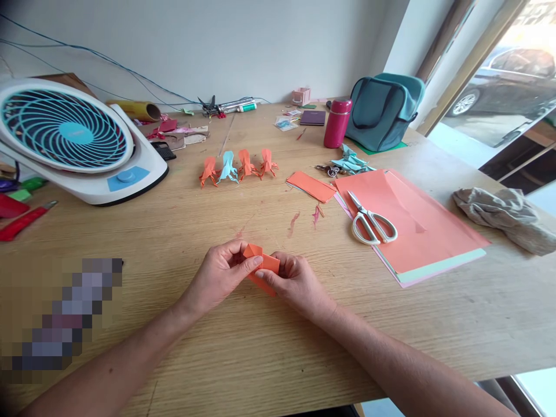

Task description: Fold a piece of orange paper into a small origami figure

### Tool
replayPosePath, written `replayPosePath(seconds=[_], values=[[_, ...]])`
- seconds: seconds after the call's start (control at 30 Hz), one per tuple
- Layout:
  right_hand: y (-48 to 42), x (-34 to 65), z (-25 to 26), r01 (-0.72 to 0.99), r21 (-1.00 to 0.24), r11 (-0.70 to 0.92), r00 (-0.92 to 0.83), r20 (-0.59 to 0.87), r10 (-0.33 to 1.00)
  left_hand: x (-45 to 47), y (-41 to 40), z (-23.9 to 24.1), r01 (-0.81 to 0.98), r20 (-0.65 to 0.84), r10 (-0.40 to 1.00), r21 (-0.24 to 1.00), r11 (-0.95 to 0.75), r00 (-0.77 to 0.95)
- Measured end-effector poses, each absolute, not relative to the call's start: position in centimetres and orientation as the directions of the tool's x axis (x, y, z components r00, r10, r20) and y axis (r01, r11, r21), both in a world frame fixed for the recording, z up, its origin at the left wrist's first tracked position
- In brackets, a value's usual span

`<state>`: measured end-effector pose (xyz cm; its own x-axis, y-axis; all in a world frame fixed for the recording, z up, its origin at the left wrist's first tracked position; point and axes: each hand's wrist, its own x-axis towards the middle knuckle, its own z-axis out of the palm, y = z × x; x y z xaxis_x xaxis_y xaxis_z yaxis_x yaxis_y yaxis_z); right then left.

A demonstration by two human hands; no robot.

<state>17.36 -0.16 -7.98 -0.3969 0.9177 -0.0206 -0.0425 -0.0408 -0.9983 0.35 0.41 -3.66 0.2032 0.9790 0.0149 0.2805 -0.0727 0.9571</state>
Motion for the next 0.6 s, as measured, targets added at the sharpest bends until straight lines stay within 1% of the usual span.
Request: replayPosePath(seconds=[0.1, 0.23, 0.43, 0.5, 0.6], values=[[-0.23, 17.47, -7.98, -0.035, -0.999, -0.012, -0.388, 0.003, 0.922, 0.25, 0.54, -3.63, 0.254, -0.007, 0.971, 0.966, -0.055, 0.238], [-0.31, 17.44, -7.92, -0.006, -1.000, -0.008, -0.372, -0.005, 0.928, 0.28, 0.68, -3.78, 0.241, -0.035, 0.960, 0.970, -0.034, 0.277], [-0.22, 17.34, -7.81, 0.023, -1.000, -0.005, -0.390, -0.014, 0.921, 0.24, 0.72, -3.71, 0.321, 0.064, 0.972, 0.937, -0.136, 0.224], [-0.23, 17.43, -7.73, 0.025, -1.000, 0.000, -0.402, -0.009, 0.916, 0.19, 0.75, -3.68, 0.322, 0.039, 0.972, 0.940, -0.116, 0.234], [-0.30, 17.60, -7.62, 0.065, -0.997, 0.031, -0.403, 0.002, 0.915, 0.12, 0.76, -3.62, 0.273, -0.020, 0.961, 0.960, -0.059, 0.276]])
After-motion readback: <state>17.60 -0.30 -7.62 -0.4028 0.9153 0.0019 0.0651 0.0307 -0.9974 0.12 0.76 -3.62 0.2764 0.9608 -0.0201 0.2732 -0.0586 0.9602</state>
